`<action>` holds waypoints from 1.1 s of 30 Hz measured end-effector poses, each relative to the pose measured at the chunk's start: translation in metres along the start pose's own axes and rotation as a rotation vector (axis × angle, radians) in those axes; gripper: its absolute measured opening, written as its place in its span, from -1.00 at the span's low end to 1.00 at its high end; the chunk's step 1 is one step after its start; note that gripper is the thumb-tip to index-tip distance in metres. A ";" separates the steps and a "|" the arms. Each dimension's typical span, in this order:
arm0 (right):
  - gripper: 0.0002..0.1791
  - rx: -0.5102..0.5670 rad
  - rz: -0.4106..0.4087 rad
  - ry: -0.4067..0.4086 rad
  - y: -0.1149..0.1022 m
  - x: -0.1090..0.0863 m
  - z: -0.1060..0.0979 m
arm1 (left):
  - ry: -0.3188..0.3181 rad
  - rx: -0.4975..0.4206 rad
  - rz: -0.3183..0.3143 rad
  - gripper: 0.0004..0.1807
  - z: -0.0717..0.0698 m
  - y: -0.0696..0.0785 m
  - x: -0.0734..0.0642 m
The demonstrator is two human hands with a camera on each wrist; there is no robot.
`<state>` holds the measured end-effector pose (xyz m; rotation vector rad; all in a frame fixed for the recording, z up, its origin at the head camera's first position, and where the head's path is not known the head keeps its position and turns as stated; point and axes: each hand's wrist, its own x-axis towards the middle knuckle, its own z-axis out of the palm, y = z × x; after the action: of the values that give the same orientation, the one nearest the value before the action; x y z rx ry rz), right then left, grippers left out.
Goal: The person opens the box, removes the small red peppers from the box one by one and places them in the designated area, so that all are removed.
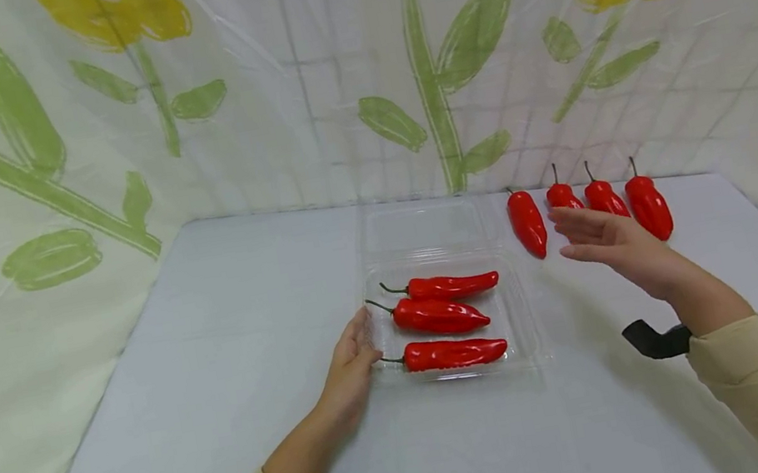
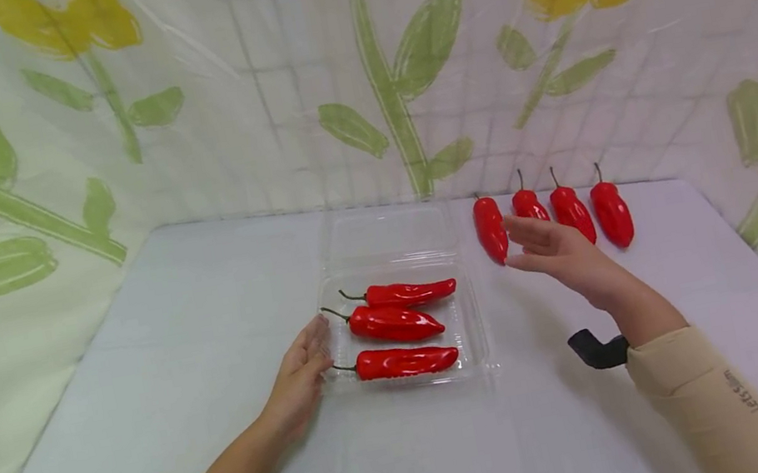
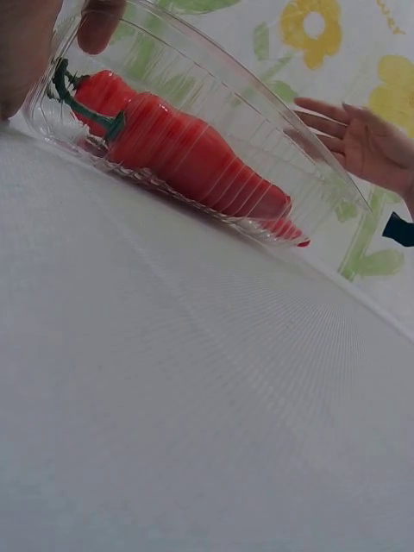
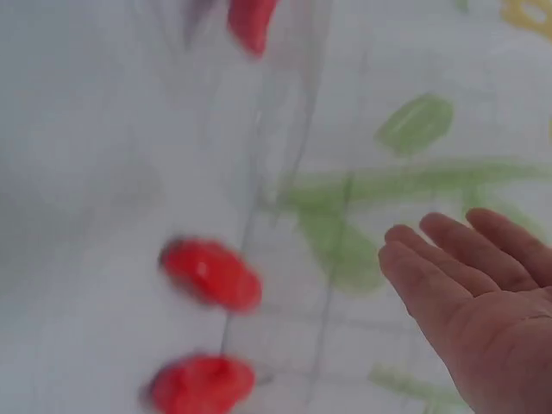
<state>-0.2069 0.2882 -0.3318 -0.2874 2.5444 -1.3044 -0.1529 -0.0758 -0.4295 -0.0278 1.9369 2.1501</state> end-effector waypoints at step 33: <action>-0.36 -0.037 -0.097 -0.424 -0.076 0.024 0.095 | -0.009 -0.019 0.015 -0.25 0.000 -0.003 0.001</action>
<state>-0.1943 0.1646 -0.3265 -0.6294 2.2180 -1.0889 -0.1538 -0.0756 -0.4323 -0.0073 1.9177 2.1740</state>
